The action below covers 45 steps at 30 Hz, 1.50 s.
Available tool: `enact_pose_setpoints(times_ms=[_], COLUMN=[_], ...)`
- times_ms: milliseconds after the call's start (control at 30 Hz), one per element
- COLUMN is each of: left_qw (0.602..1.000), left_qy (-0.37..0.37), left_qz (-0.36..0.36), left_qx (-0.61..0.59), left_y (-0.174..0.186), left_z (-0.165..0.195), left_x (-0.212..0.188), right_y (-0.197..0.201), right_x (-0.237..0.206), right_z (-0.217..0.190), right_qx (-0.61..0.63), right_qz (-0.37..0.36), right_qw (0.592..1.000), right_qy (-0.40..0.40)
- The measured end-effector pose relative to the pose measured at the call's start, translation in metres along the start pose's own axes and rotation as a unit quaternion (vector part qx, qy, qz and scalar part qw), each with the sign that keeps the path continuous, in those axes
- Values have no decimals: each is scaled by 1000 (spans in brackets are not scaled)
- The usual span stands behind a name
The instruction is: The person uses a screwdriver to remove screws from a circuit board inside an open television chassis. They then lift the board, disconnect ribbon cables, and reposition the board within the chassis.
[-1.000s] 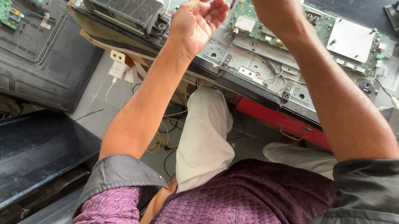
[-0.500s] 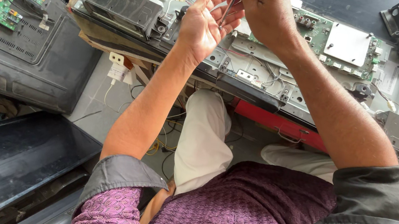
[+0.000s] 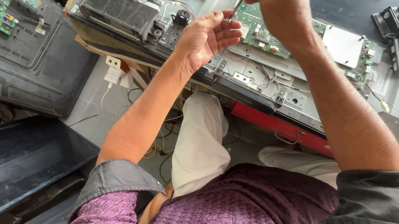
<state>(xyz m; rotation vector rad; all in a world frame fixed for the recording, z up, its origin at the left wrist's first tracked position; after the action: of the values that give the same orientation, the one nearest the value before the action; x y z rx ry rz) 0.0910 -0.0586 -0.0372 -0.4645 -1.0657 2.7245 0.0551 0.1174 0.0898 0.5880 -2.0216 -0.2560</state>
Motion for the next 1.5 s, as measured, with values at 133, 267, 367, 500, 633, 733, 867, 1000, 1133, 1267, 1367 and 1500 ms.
enact_pose_setpoints(times_ms=[133,267,367,500,633,733,867,1000,1133,1267,1367,1500], left_qw=[999,999,998,998,997,995,993,991,991,990,990,991], left_qy=[-12,-20,-17,-11,0,5,4,-1,-5,-5,-4,3], left_qz=[-22,-28,-33,-34,-38,-45,-46,-49,-49,-45,-39,-12], left_qx=[-28,-42,-47,-49,-71,-89,-107,-122,-126,-132,-137,-134], left_y=[-2,-4,-5,-4,-3,-4,-6,-6,-5,-3,-3,-10], left_z=[-2,0,0,-2,-2,-2,-3,-5,-6,-8,-9,-6], left_x=[-1,2,3,4,5,5,6,6,7,9,10,11], right_y=[7,10,10,11,12,12,13,13,12,10,11,15], right_x=[-2,-3,-4,-6,-8,-9,-12,-14,-17,-18,-17,-15], right_z=[3,3,3,5,8,8,8,8,9,7,4,-4], right_qx=[7,2,2,7,9,5,9,33,46,61,50,21], right_qz=[3,9,11,15,24,43,60,83,95,104,93,46], right_qw=[1000,1000,1000,1000,999,999,998,996,994,993,994,999], right_qy=[-23,-19,-18,-22,-22,-12,3,2,-7,-10,-13,9])
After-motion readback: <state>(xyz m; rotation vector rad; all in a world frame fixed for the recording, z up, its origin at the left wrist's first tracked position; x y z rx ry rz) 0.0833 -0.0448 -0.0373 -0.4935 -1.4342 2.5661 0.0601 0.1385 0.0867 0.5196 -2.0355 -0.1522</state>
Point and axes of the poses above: each hand's wrist, its own x-axis towards the middle knuckle, its own y-axis out of the back of the hand, z = x × y, the point moved 3 cm from there along x, towards the middle knuckle, and after that the axes turned 14 degrees about y, right-handed, at the moved point
